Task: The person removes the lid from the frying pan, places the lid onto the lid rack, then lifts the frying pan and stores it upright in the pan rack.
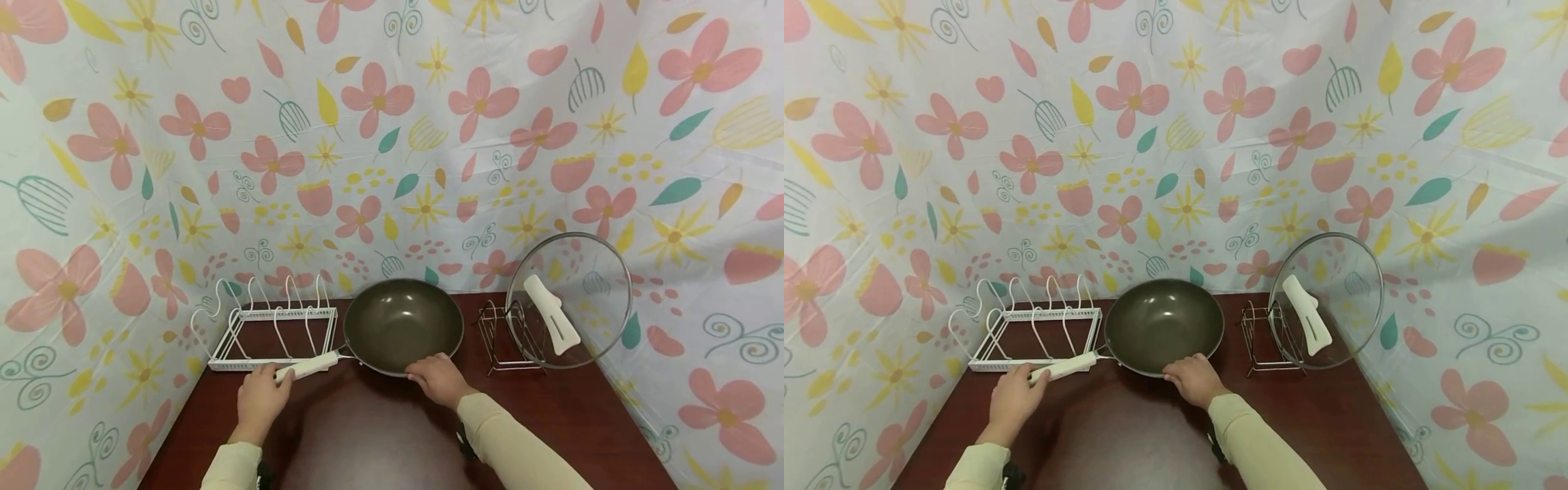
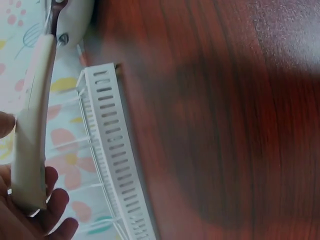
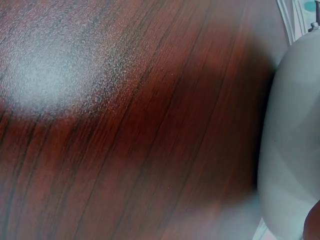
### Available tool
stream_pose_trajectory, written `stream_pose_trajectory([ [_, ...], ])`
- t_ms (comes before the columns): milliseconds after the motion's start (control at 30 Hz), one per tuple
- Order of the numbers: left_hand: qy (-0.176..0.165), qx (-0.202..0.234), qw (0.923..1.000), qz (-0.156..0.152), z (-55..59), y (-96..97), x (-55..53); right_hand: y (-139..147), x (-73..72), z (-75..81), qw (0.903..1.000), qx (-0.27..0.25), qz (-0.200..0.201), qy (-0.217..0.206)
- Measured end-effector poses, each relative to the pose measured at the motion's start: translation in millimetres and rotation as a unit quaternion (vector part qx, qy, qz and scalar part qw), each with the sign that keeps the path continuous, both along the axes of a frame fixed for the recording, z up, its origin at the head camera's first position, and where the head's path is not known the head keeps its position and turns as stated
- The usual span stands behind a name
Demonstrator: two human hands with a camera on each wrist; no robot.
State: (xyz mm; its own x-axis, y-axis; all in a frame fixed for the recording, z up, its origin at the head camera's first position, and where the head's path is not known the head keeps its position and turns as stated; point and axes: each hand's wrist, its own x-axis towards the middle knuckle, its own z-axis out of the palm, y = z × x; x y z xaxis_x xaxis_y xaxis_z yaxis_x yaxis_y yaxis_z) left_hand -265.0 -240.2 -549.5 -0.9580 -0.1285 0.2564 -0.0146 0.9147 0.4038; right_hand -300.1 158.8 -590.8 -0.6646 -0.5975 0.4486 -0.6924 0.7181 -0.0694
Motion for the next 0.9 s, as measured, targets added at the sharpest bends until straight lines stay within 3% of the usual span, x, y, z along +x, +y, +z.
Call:
stream_pose_trajectory([
  [133, -0.028, 0.097, 0.9948, -0.014, -0.8, -11.3, -1.3, 1.2, -0.3, 0.7, 1.0000, 0.004, 0.002, 0.001],
  [267, -0.067, 0.199, 0.9774, -0.029, -2.3, -21.6, -4.6, 1.6, -0.4, 1.9, 1.0000, 0.005, 0.002, 0.002],
  [400, -0.115, 0.329, 0.9366, -0.033, -0.3, -27.3, -8.3, 1.5, -1.0, 2.5, 1.0000, 0.006, 0.002, -0.004],
  [467, -0.138, 0.375, 0.9163, -0.030, 0.9, -29.2, -10.0, 1.6, -1.3, 3.1, 0.9999, 0.009, 0.001, -0.012],
  [533, -0.152, 0.393, 0.9065, -0.030, 1.6, -31.1, -11.4, 1.7, -1.3, 4.1, 0.9997, 0.012, -0.001, -0.021],
  [700, -0.162, 0.386, 0.9076, -0.038, 3.6, -33.5, -12.7, 1.4, 0.1, 9.4, 0.9978, 0.000, -0.010, -0.066],
  [800, -0.161, 0.383, 0.9083, -0.044, 4.0, -34.2, -12.1, -4.9, 2.3, 16.4, 0.9913, -0.054, -0.005, -0.120],
  [900, -0.161, 0.383, 0.9084, -0.048, 2.5, -34.1, -13.0, -20.6, 3.9, 27.5, 0.9760, -0.138, 0.006, -0.168],
])
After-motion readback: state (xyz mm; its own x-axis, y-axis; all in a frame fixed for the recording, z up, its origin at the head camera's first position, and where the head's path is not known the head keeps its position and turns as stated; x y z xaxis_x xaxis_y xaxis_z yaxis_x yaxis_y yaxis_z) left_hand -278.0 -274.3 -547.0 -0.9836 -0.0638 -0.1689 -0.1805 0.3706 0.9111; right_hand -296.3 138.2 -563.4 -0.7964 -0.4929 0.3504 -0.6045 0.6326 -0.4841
